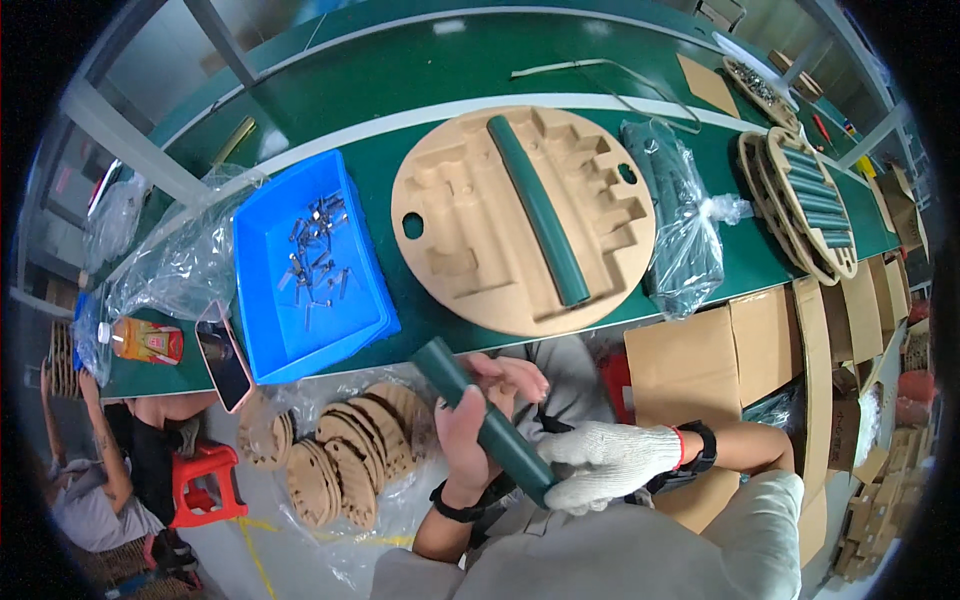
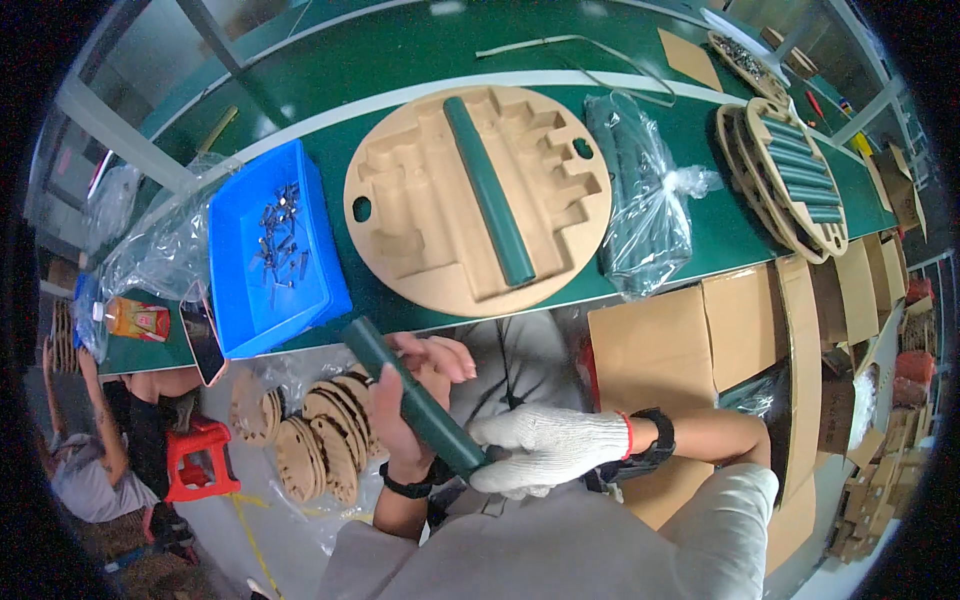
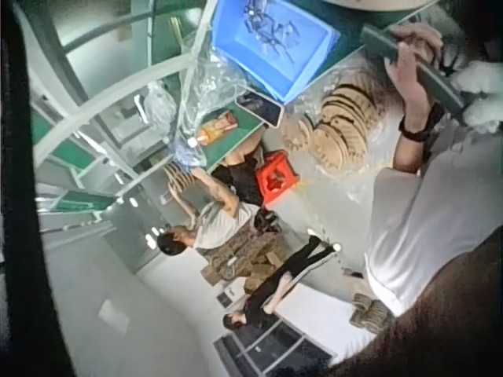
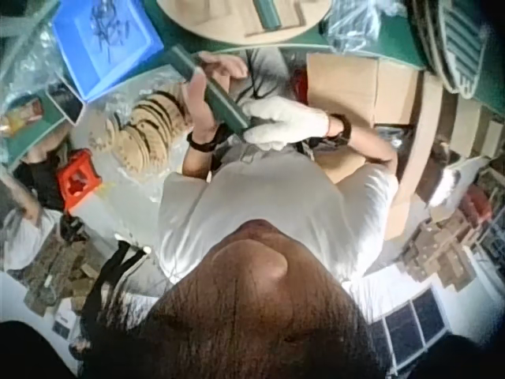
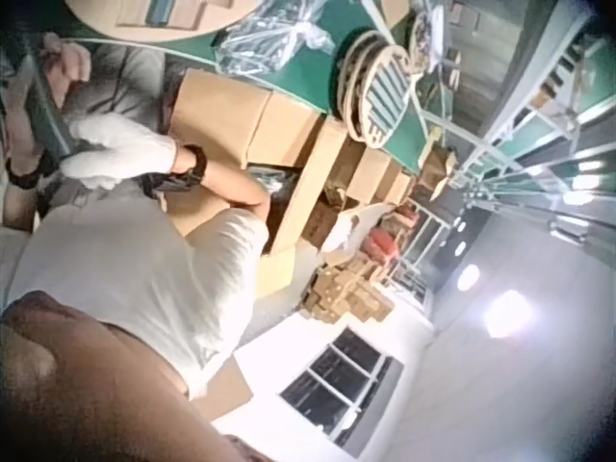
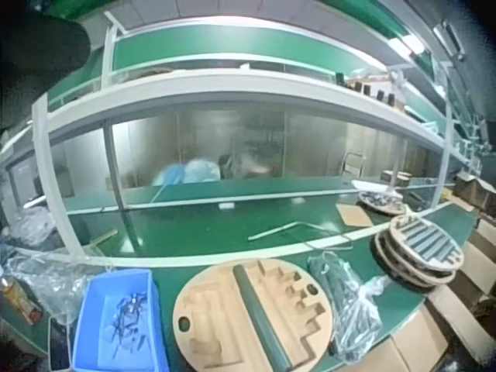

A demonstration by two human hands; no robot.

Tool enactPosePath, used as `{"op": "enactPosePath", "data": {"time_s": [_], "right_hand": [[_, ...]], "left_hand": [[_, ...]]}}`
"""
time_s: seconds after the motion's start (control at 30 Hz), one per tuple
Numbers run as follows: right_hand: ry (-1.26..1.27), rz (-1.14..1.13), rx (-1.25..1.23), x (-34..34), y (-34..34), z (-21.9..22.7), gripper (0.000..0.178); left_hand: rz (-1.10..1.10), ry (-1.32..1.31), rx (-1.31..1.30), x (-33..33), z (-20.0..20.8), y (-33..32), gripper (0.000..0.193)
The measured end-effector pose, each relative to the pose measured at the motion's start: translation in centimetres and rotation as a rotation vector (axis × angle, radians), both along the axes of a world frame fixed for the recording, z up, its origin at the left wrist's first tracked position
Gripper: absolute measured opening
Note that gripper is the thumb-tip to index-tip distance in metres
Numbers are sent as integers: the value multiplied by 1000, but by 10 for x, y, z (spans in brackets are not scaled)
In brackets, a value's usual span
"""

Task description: Assembling green plastic tubes into round slotted bases and packing them into boxes.

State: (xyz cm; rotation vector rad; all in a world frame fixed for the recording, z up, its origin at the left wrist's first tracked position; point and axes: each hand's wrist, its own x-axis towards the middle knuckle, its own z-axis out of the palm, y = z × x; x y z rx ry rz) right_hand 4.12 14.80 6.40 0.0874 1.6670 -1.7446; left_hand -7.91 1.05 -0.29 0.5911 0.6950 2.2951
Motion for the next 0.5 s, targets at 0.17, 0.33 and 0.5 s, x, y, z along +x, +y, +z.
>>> {"op": "enactPosePath", "data": {"time_s": [0.17,0.33,0.5], "right_hand": [[297,-67,143,6,7,-10,29],[69,-560,34,-10,50,45,25],[142,-662,726,-49,116,62,39]], "left_hand": [[-22,64,-82,3,0,14,54],[-65,106,-198,0,-21,4,63],[-333,180,-369,1,-48,-12,50]]}}
